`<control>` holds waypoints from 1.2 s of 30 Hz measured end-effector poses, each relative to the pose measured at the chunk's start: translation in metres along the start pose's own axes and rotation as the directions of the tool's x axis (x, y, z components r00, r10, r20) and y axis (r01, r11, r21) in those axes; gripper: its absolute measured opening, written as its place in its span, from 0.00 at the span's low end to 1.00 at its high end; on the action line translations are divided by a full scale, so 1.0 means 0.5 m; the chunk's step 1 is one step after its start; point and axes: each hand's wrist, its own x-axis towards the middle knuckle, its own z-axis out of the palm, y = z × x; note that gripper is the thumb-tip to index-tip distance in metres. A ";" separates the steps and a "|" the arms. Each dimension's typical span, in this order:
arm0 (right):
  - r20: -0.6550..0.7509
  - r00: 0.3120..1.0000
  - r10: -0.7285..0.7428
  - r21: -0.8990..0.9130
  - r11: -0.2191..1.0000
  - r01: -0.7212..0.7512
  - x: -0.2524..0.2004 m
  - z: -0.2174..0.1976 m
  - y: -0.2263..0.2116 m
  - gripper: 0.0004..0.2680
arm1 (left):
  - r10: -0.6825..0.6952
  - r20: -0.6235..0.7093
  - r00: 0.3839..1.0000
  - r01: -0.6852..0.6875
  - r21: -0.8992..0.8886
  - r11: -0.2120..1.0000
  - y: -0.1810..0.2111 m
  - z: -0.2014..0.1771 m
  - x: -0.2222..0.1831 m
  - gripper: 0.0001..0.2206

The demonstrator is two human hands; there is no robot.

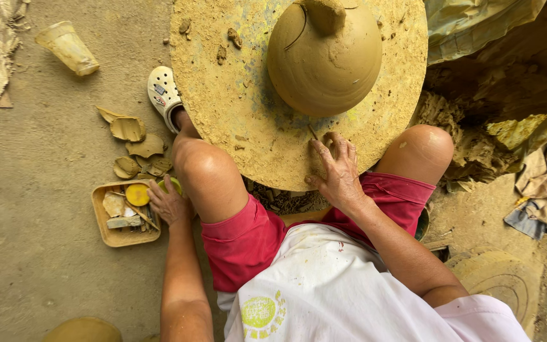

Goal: The person shapes a clay vessel on a manual pottery wheel by hand, using a small yellow bowl to smooth the exterior and a thin tool to carve decorative lines around the middle.

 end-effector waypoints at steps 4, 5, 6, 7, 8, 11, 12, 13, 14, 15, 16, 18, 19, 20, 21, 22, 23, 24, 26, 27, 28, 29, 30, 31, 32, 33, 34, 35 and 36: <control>-0.011 1.000 -0.004 0.017 1.000 0.004 -0.005 -0.004 0.004 0.33 | 0.127 -0.314 0.941 -0.162 -0.088 0.983 0.003 0.009 -0.064 0.18; -0.010 1.000 -0.006 0.028 1.000 0.007 -0.005 -0.004 0.006 0.33 | 0.017 -0.317 0.948 -0.073 -0.165 0.984 0.000 -0.002 -0.071 0.13; -0.010 1.000 -0.008 0.037 0.999 0.008 -0.007 -0.003 0.010 0.33 | -0.090 -0.312 0.946 0.013 -0.242 0.970 -0.002 -0.017 -0.076 0.09; -0.010 1.000 -0.009 0.047 0.999 0.009 -0.009 -0.001 0.016 0.33 | -0.196 -0.298 0.934 0.096 -0.318 0.943 -0.003 -0.035 -0.080 0.07; -0.010 1.000 -0.013 0.063 0.998 0.014 -0.016 0.002 0.023 0.33 | -0.222 -0.458 0.861 -0.014 -0.457 0.890 -0.006 -0.066 -0.084 0.05; -0.019 1.000 -0.018 0.150 0.988 0.020 -0.024 0.026 0.059 0.30 | -0.435 -0.513 0.740 -0.489 -0.854 0.177 0.007 -0.217 -0.093 0.01; -0.038 0.999 -0.020 0.204 0.979 0.027 -0.021 0.035 0.074 0.29 | -0.489 -0.522 0.699 -0.485 -0.848 0.212 0.022 -0.278 -0.105 0.01; -0.057 0.998 -0.021 0.258 0.966 0.034 -0.017 0.044 0.090 0.28 | -0.473 -0.590 0.654 -0.545 -0.802 0.245 0.046 -0.338 -0.114 0.03; -0.088 0.993 0.085 0.394 0.918 -0.043 -0.021 0.051 0.106 0.19 | -0.454 -0.650 0.609 -0.591 -0.754 0.287 0.067 -0.398 -0.138 0.05; -0.104 0.976 0.193 0.523 0.845 -0.112 -0.025 0.054 0.125 0.12 | -0.400 -0.686 0.608 -0.632 -0.723 0.280 0.096 -0.450 -0.164 0.10; -0.110 0.946 0.304 0.641 0.750 -0.167 -0.029 0.056 0.140 0.06 | -0.342 -0.721 0.603 -0.674 -0.690 0.265 0.132 -0.490 -0.191 0.14; -0.305 0.920 0.246 0.531 0.846 -0.051 -0.036 0.058 0.155 0.05 | -0.127 -0.679 0.723 -0.633 -0.726 0.269 0.201 -0.547 -0.251 0.24; -0.396 0.895 0.205 0.463 0.886 0.002 -0.045 0.056 0.155 0.06 | -0.016 -0.643 0.766 -0.615 -0.739 0.275 0.240 -0.557 -0.279 0.31; -0.433 0.889 0.150 0.412 0.910 0.047 -0.053 0.055 0.150 0.05 | 0.249 -0.603 0.758 -0.652 -0.710 0.266 0.278 -0.559 -0.300 0.26; -0.466 0.880 0.093 0.358 0.929 0.091 -0.057 0.056 0.142 0.09 | 0.495 -0.512 0.702 -0.679 -0.693 0.245 0.311 -0.554 -0.319 0.22; -0.498 0.867 0.031 0.299 0.944 0.138 -0.058 0.056 0.133 0.15 | 0.606 -0.387 0.696 -0.704 -0.537 0.466 0.349 -0.538 -0.332 0.22; -0.475 0.880 -0.027 0.216 0.965 0.146 -0.058 0.056 0.124 0.12 | 0.701 -0.240 0.672 -0.718 -0.444 0.536 0.384 -0.516 -0.344 0.25; -0.452 0.888 -0.087 0.127 0.979 0.161 -0.048 0.055 0.119 0.10 | 0.761 -0.154 0.631 -0.761 -0.316 0.567 0.421 -0.488 -0.358 0.29; -0.401 0.906 -0.135 0.034 0.986 0.162 -0.023 0.056 0.112 0.09 | 0.795 0.062 0.603 -0.784 -0.139 0.605 0.482 -0.434 -0.381 0.36; -0.379 0.917 -0.125 0.029 0.989 0.147 -0.009 0.060 0.111 0.10 | 0.772 0.179 0.610 -0.771 -0.092 0.630 0.500 -0.413 -0.391 0.38; -0.357 0.927 -0.116 0.024 0.991 0.134 0.004 0.066 0.109 0.10 | 0.761 0.192 0.620 -0.766 -0.062 0.640 0.508 -0.396 -0.403 0.37; -0.360 0.924 -0.127 -0.025 0.992 0.127 0.019 0.075 0.108 0.11 | 0.749 0.203 0.631 -0.760 -0.033 0.649 0.512 -0.381 -0.416 0.37; -0.363 0.921 -0.137 -0.074 0.990 0.118 0.037 0.084 0.106 0.11 | 0.737 0.215 0.641 -0.755 -0.002 0.656 0.512 -0.372 -0.423 0.36; -0.366 0.919 -0.148 -0.123 0.986 0.109 0.049 0.095 0.103 0.12 | 0.738 0.203 0.643 -0.754 -0.001 0.657 0.509 -0.367 -0.426 0.36; -0.373 0.915 -0.156 -0.175 0.980 0.096 0.059 0.105 0.100 0.10 | 0.741 0.188 0.645 -0.754 0.001 0.657 0.507 -0.363 -0.425 0.36; -0.379 0.911 -0.165 -0.226 0.971 0.082 0.068 0.116 0.097 0.09 | 0.743 0.173 0.647 -0.755 0.002 0.656 0.504 -0.361 -0.424 0.36; -0.383 0.907 -0.177 -0.278 0.958 0.070 0.075 0.123 0.095 0.09 | 0.737 0.182 0.651 -0.752 0.023 0.659 0.502 -0.359 -0.422 0.35; -0.374 0.913 -0.160 -0.252 0.965 0.066 0.078 0.128 0.094 0.08 | 0.730 0.191 0.656 -0.749 0.044 0.662 0.499 -0.359 -0.419 0.34; -0.363 0.920 -0.146 -0.226 0.972 0.065 0.076 0.134 0.091 0.07 | 0.720 0.200 0.665 -0.742 0.066 0.667 0.496 -0.359 -0.416 0.34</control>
